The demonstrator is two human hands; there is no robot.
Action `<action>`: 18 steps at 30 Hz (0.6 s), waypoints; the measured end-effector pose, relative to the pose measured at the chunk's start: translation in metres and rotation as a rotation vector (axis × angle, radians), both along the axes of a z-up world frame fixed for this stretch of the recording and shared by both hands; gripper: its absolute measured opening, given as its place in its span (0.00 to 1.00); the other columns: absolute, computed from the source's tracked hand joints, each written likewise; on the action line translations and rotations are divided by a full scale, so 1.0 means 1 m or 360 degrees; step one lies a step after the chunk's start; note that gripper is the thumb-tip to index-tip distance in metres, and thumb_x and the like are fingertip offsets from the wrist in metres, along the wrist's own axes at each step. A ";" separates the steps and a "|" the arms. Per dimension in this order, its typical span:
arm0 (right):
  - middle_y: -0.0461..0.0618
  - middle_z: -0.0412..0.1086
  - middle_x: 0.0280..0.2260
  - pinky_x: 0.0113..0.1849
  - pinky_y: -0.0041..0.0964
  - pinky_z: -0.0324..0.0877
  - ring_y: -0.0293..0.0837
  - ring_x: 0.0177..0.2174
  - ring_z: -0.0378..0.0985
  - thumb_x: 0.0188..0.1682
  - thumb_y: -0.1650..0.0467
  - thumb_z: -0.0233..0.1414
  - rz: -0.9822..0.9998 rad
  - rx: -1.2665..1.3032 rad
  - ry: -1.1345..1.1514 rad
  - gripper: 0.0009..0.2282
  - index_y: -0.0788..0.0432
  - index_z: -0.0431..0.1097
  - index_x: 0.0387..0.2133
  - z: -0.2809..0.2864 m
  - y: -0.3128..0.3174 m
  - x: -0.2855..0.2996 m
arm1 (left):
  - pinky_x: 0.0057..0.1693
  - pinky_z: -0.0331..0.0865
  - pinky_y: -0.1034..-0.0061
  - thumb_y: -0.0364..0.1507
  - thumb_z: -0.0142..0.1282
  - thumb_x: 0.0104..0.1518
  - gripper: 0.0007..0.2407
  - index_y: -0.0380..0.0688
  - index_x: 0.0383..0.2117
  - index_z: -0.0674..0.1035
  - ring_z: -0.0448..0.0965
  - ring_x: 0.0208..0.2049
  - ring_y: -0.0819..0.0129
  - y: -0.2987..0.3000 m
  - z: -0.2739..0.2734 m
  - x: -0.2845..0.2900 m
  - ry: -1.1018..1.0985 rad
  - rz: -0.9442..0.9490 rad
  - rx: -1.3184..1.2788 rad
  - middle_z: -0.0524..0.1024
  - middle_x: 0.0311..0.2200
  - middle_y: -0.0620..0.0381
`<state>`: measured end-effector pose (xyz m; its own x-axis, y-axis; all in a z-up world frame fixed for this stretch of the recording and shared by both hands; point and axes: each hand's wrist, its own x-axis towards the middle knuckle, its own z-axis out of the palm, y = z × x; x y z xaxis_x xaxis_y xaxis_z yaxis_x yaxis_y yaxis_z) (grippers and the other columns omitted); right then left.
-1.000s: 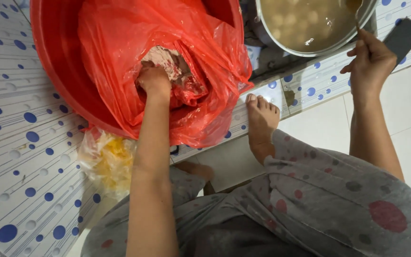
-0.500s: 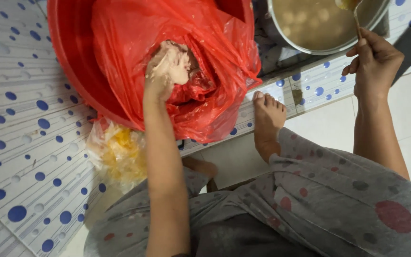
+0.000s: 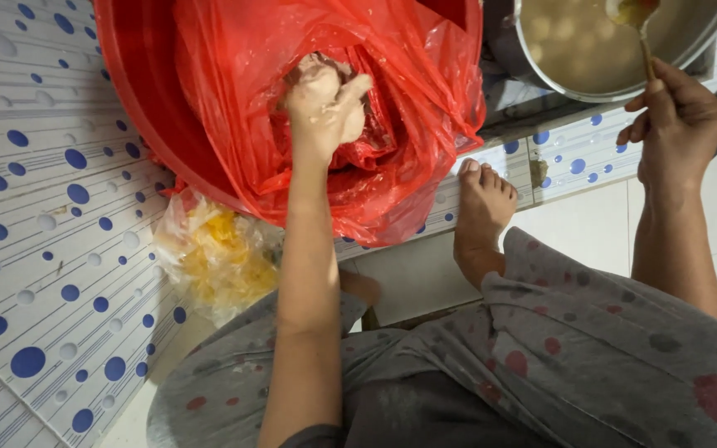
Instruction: Forming meatballs from meat paste using a hand-squeeze technique and a spoon to transfer them into a pot of water.
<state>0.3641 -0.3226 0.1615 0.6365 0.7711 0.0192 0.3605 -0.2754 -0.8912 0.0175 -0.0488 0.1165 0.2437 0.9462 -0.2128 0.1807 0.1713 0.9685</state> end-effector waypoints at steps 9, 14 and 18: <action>0.66 0.71 0.37 0.25 0.32 0.69 0.41 0.21 0.65 0.74 0.86 0.47 0.0050 0.0021 -0.0044 0.10 0.85 0.70 0.64 0.002 0.006 -0.004 | 0.30 0.71 0.82 0.30 0.61 0.52 0.05 0.43 0.29 0.82 0.75 0.23 0.75 -0.005 0.020 0.001 -0.0149 0.0013 -0.0259 0.78 0.23 0.62; 0.67 0.71 0.36 0.25 0.33 0.70 0.42 0.22 0.66 0.76 0.85 0.49 0.0062 0.0012 -0.0095 0.09 0.86 0.70 0.63 -0.001 0.007 -0.002 | 0.49 0.75 0.78 0.18 0.68 0.50 0.12 0.44 0.35 0.76 0.78 0.37 0.71 -0.011 -0.009 -0.004 -0.0332 -0.0068 0.0232 0.79 0.37 0.58; 0.66 0.71 0.36 0.24 0.31 0.69 0.41 0.21 0.66 0.74 0.85 0.49 0.0024 -0.0008 -0.0069 0.09 0.84 0.71 0.63 -0.001 0.007 -0.003 | 0.36 0.82 0.80 0.24 0.71 0.48 0.20 0.36 0.42 0.70 0.84 0.33 0.67 -0.012 -0.032 -0.003 -0.0068 0.0193 0.0129 0.80 0.35 0.50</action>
